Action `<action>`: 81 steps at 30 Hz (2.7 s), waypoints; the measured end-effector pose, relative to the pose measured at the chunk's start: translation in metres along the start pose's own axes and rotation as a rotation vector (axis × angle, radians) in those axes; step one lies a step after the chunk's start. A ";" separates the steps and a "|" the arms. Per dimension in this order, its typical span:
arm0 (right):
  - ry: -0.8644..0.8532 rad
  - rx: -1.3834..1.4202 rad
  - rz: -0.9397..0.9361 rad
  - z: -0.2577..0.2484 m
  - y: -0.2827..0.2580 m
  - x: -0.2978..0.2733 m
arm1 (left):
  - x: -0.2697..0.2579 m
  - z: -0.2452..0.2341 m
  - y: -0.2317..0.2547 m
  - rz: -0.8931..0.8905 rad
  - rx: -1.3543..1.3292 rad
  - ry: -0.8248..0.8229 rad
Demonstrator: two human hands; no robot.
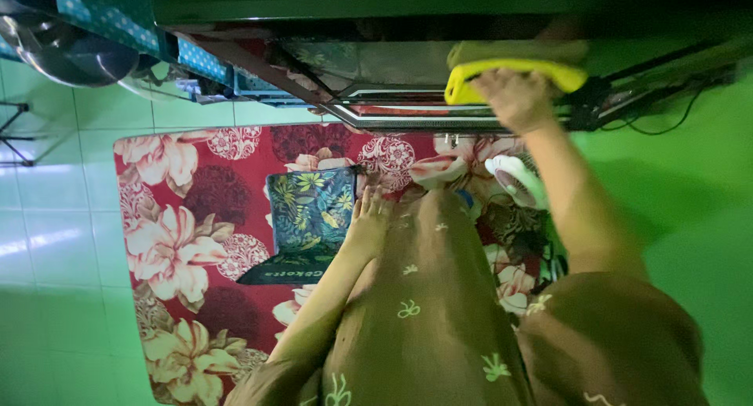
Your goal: The person wipes a television screen and its plastic frame using a cloth by hand while sitting on a floor rug.
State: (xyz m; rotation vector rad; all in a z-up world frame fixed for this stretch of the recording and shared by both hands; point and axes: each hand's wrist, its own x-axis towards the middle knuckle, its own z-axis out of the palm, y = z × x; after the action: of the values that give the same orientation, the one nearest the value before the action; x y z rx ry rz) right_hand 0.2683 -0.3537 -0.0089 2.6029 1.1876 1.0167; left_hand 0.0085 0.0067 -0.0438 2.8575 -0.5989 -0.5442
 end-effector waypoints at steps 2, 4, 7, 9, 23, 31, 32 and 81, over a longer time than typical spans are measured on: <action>-0.245 0.118 -0.026 0.037 -0.023 -0.037 | -0.003 0.007 0.004 -0.030 -0.010 -0.024; -0.405 -0.032 -0.121 0.058 -0.051 -0.062 | -0.006 0.014 0.011 -0.074 -0.056 -0.125; -0.462 -0.273 -0.224 0.068 -0.055 -0.069 | 0.002 0.023 0.026 -0.156 -0.125 -0.123; -0.440 -0.322 -0.295 0.055 -0.044 -0.063 | 0.002 0.023 0.038 -0.104 0.015 -0.089; -0.077 -0.176 -0.102 -0.020 0.034 -0.017 | 0.053 -0.026 0.152 -0.181 -0.182 0.045; -0.381 0.207 -0.256 0.040 0.023 -0.072 | 0.036 -0.007 0.172 -0.335 -0.274 0.142; -0.373 0.245 -0.239 0.028 0.034 -0.065 | 0.033 -0.005 0.175 -0.343 -0.245 0.153; -0.100 -0.268 0.213 -0.008 0.148 -0.123 | 0.068 -0.006 0.194 -0.390 -0.246 0.047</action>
State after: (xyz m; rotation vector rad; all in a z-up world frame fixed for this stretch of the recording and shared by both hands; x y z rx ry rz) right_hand 0.2993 -0.5436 -0.0162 2.5679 0.7081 0.9882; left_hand 0.0005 -0.1967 -0.0140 2.7442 0.0395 -0.5582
